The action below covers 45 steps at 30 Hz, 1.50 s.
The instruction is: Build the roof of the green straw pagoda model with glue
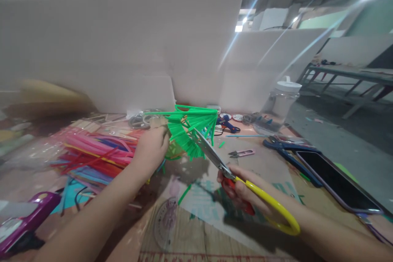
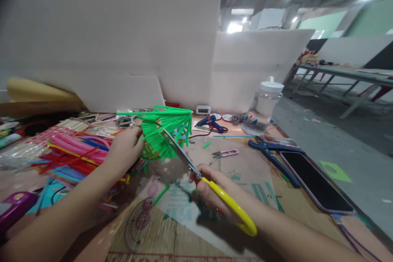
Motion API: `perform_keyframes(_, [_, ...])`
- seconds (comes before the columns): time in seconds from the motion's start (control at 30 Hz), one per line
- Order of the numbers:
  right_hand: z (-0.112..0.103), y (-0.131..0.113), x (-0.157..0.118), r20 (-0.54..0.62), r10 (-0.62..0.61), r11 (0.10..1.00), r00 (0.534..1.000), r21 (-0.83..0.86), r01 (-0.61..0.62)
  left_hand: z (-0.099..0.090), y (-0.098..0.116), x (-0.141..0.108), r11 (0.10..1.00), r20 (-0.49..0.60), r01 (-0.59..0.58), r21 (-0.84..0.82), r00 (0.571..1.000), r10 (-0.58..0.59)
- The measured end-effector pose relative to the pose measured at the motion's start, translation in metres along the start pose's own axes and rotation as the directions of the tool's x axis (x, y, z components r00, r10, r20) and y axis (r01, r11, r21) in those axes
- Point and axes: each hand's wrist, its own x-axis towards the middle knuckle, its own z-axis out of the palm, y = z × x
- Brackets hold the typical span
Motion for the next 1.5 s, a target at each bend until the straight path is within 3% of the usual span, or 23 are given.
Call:
perform_keyframes(0.23, [-0.014, -0.010, -0.005, 0.035, -0.035, 0.983, 0.999, -0.179, 0.041, 0.002, 0.001, 0.001, 1.000, 0.034, 0.010, 0.018, 0.999, -0.011])
perform_keyframes(0.43, [-0.010, 0.000, -0.006, 0.103, -0.064, 0.998, 0.993, 0.019, 0.062, 0.011, 0.007, -0.001, 1.000, 0.061, 0.017, -0.025, 0.998, -0.016])
perform_keyframes(0.57, [0.001, 0.005, -0.005, 0.047, -0.036, 0.999, 0.998, -0.017, 0.037, 0.012, 0.008, -0.004, 0.998, 0.050, 0.012, -0.066, 0.999, -0.009])
perform_keyframes(0.7, [0.006, 0.010, -0.003, 0.000, 0.032, 0.999, 0.999, 0.040, -0.032, 0.009, 0.003, -0.003, 0.996, -0.003, 0.049, -0.069, 0.999, -0.049])
perform_keyframes(0.97, [0.013, 0.007, -0.002, -0.039, 0.055, 0.978, 0.998, 0.202, -0.046, 0.007, 0.001, -0.002, 0.998, -0.034, 0.063, -0.025, 0.997, -0.064])
perform_keyframes(1.2, [0.012, 0.003, -0.003, -0.042, 0.093, 0.974, 0.995, 0.210, -0.082, 0.004, 0.001, -0.001, 0.997, -0.039, 0.059, 0.053, 0.998, -0.057])
perform_keyframes(1.33, [0.008, 0.003, -0.002, -0.054, 0.068, 0.983, 0.996, 0.175, -0.057, 0.004, -0.001, 0.000, 0.997, -0.065, 0.042, 0.058, 0.997, -0.039])
perform_keyframes(1.5, [0.007, 0.000, 0.000, -0.078, 0.118, 0.989, 0.990, 0.102, -0.110, 0.005, -0.003, 0.000, 0.998, -0.074, 0.025, 0.056, 0.997, -0.021])
